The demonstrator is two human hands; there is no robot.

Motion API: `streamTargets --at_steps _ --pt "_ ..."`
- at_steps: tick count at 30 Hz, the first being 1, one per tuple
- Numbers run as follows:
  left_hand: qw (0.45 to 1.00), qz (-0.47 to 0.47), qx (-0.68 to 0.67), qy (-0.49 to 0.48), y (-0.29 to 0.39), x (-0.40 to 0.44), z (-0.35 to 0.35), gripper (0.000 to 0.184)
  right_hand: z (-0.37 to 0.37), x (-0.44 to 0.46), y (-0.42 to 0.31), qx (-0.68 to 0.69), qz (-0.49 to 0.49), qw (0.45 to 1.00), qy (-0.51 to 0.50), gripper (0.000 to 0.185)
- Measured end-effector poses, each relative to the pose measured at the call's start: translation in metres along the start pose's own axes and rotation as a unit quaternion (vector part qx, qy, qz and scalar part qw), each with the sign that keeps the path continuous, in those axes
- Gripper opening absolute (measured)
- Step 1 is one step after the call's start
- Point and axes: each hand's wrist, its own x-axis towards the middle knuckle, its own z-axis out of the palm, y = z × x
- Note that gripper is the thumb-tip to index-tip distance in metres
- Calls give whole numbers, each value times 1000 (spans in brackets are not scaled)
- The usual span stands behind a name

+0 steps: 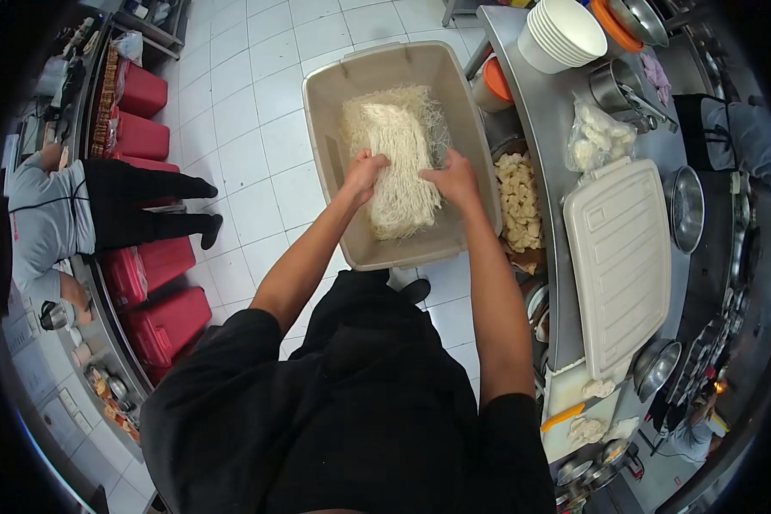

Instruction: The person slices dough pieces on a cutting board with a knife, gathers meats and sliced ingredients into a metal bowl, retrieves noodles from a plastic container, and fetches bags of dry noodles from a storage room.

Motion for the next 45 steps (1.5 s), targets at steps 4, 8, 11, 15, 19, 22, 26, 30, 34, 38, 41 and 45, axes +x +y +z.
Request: streamTargets --at_steps 4,8,11,15,19,22,26,30,34,38,41,45 --pt "999 8 -29 -35 51 -55 22 20 -5 12 -26 209 171 960 -75 67" --pt "995 32 46 -86 60 -64 32 27 5 10 -28 394 125 877 -244 58" --pt "990 27 93 -103 51 -55 32 29 16 6 -23 376 100 892 -228 49" --pt "985 44 164 -26 29 -39 29 23 34 0 -19 317 85 936 -123 39" --pt "967 86 238 20 12 -29 26 19 58 1 -7 295 84 952 -22 38" --pt "945 95 307 66 4 -22 26 17 68 5 -2 145 83 985 48 38" --pt "916 61 363 161 3 -4 1 19 54 -7 -24 81 94 991 47 35" --pt "910 14 331 251 -23 36 -26 12 17 -12 -49 157 60 982 86 32" --pt "924 -60 274 261 -34 55 -34 15 -28 -28 -80 239 -132 941 201 27" --pt "847 16 467 253 -24 26 -23 27 -62 -38 -105 210 -136 951 183 24" --pt "883 86 439 145 -75 75 -81 48 -38 -27 -81 99 -84 977 167 23" --pt "901 151 388 126 -5 22 -23 44 -2 -23 -63 179 -134 947 231 28"
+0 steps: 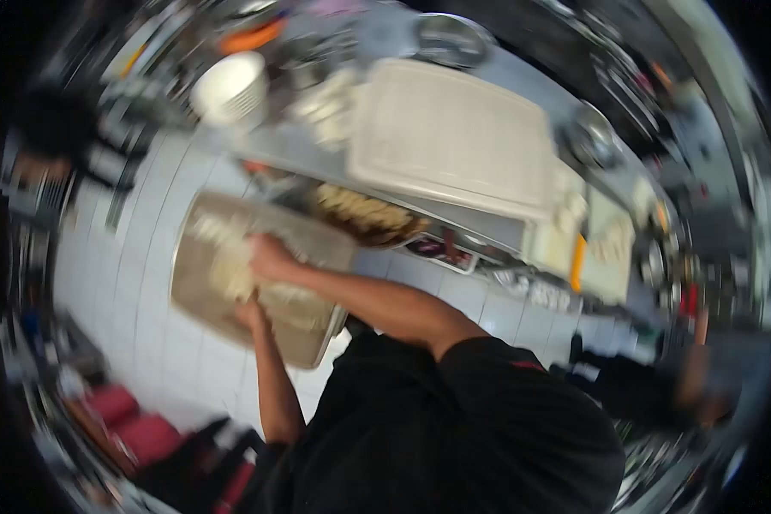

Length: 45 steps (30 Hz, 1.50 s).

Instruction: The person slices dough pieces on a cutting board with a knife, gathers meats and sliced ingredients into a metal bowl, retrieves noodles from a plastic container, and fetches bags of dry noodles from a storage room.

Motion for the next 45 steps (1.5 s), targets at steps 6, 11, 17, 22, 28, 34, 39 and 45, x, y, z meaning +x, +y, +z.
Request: streamTargets --at_steps 6,11,17,22,28,34,39,45 --pt "970 41 -146 -191 40 -32 -39 26 -110 -21 -82 216 106 967 -89 45" --pt "992 81 72 -66 65 -48 -33 37 -264 -84 -102 419 130 897 -58 41" --pt "941 218 257 -28 84 -66 -37 42 -513 -213 -51 334 176 892 248 32" --pt "923 253 290 16 94 -112 -60 48 -753 -310 26 258 234 887 304 18" --pt "939 145 286 122 63 -203 -73 46 -997 -373 187 237 374 853 276 19" --pt "940 100 308 111 25 -264 -78 49 -1060 -395 289 231 503 786 275 30" --pt "953 65 276 110 26 -307 -51 50 -1037 -406 304 -267 537 696 395 34" --pt "963 81 246 78 6 -320 -59 43 -1052 -420 375 -595 296 649 371 27"
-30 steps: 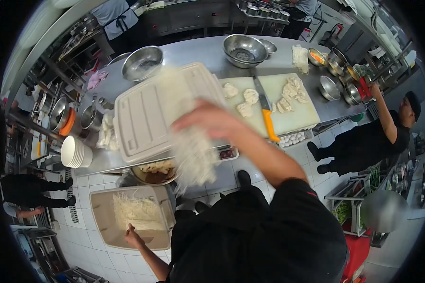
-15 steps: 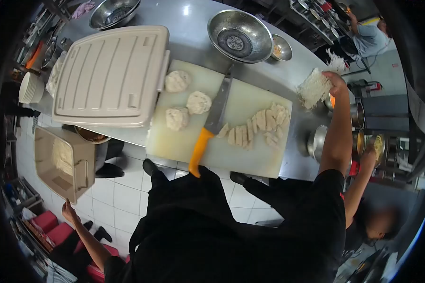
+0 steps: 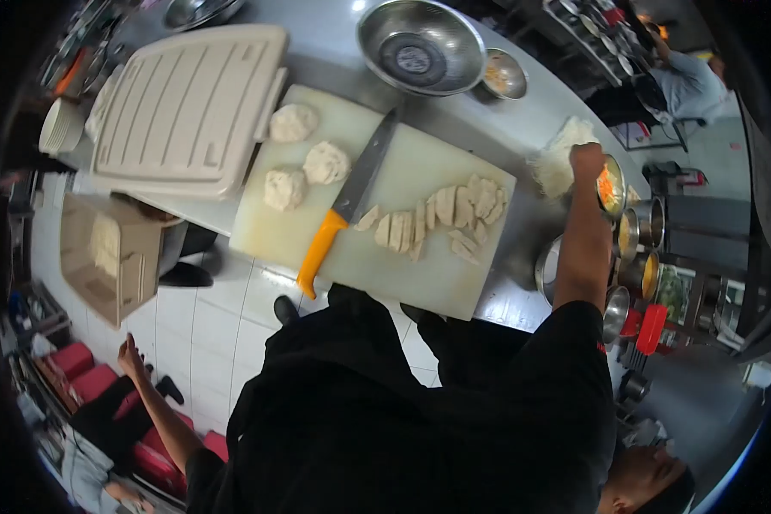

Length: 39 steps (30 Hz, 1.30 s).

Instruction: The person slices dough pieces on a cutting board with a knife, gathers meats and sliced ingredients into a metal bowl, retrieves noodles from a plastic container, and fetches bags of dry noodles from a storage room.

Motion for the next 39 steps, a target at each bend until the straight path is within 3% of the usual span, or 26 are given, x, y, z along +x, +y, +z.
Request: streamTargets --at_steps 1,2,3,4,5,6,7,8,10,12,15,20,22,24,26,28,30,32,34,36,38,39 --pt "1000 1 2 -25 -8 2 -8 40 -2 0 -7 -17 -43 998 30 28" --pt "999 4 -32 -11 -18 1 -10 39 36 22 21 -127 -169 966 151 23" --pt "994 9 109 -25 -17 0 -26 38 54 37 33 -187 -240 931 203 16" --pt "987 -29 158 -19 -11 -9 -34 40 54 64 44 -295 -454 824 165 11" --pt "982 25 185 39 -46 0 -36 43 55 85 44 -164 -460 867 103 7" --pt "985 0 168 25 -31 -20 -41 45 43 95 26 -75 -405 911 28 5" --pt "979 11 201 16 -29 -27 -46 43 22 95 -3 81 -270 958 -58 6" --pt "978 11 208 26 -12 -46 -52 42 -2 96 -37 291 -67 943 -145 9" --pt "987 -15 138 78 -54 -50 -56 38 -59 88 -107 404 2 898 -175 17" --pt "988 -82 120 47 -103 -42 -68 36 -128 57 -180 408 -7 877 -253 13" --pt "974 -146 170 26 -178 -52 -90 35 -231 -31 -294 485 -92 829 -262 13" --pt "968 -159 194 -30 -299 -85 -107 30 -335 -235 -455 562 -238 675 -415 16" --pt "972 -198 114 -50 -315 -98 -115 26 -358 -316 -513 494 -295 703 -418 17" --pt "968 -228 89 -62 -332 -101 -123 25 -336 -340 -551 426 -351 764 -335 18" --pt "968 -247 15 -32 -333 -98 -126 26 -262 -290 -558 424 -306 821 -229 29" --pt "976 -217 -15 -11 -315 -86 -131 26 -222 -251 -548 281 -243 927 -48 42" --pt "963 -225 -147 -12 -297 -63 -126 24 -169 -213 -529 185 -179 966 5 51" --pt "960 -208 -186 -14 -277 -38 -118 22 -168 -202 -524 100 -166 977 -86 51" --pt "968 -187 -162 -40 -262 -7 -108 20 -164 -200 -524 104 -175 978 -45 46" --pt "976 -142 -158 -56 -251 22 -94 22 -161 -209 -535 398 -135 903 -95 30" --pt "982 -119 -130 -67 -219 41 -88 24 -246 -296 -577 560 -150 763 -284 11" --pt "984 -106 -122 -69 -197 47 -89 24 -292 -348 -601 561 -182 719 -368 9"
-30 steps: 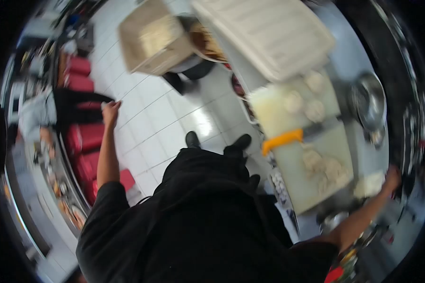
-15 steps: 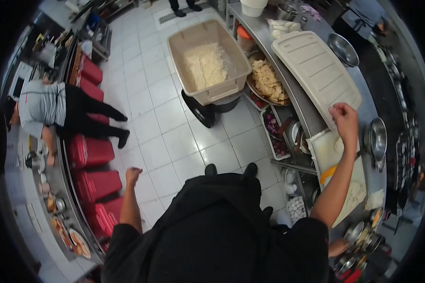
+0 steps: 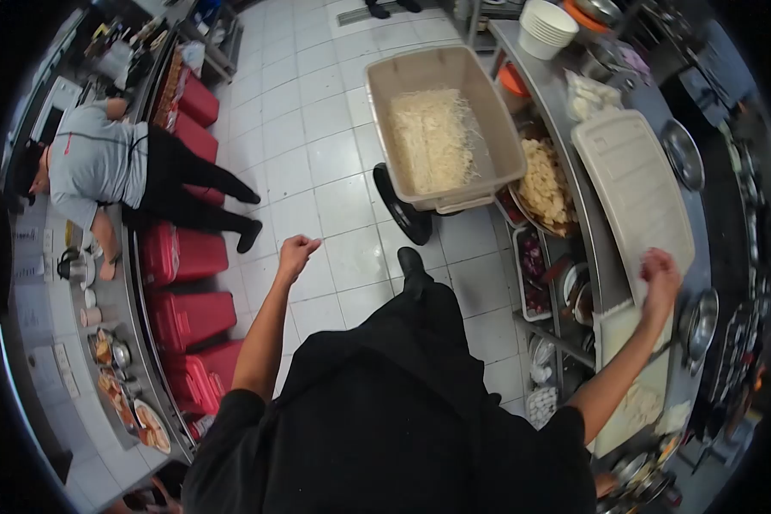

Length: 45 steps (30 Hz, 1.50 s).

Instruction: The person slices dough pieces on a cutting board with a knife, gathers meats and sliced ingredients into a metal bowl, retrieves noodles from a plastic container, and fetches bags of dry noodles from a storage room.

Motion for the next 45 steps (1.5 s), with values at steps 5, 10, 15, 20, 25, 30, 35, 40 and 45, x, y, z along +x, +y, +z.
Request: streamTargets --at_steps 5,10,15,20,25,30,35,40,45 --pt "999 8 37 -11 27 11 21 26 193 -43 -57 -19 52 946 -320 9" --pt "997 -68 21 -15 1 -23 16 32 320 -56 -77 -69 34 862 -500 8" --pt "979 -192 17 63 -122 -109 19 28 391 -95 -108 -186 -79 771 -604 9" --pt "906 -389 -41 161 -202 -266 32 17 440 -171 -122 -259 -182 651 -690 7" --pt "852 -468 -85 217 -273 -436 96 19 461 -351 -111 -222 -256 537 -773 12" --pt "767 -557 -176 265 -283 -545 115 29 482 -509 -63 -251 -303 359 -847 5" --pt "685 -507 -251 459 -293 -599 102 22 535 -559 22 -333 -391 224 -829 12" --pt "596 -408 -286 630 -329 -651 23 20 573 -567 79 -413 -399 204 -793 10" --pt "539 -406 -254 693 -385 -739 -55 22 549 -674 71 -449 -325 235 -799 4"
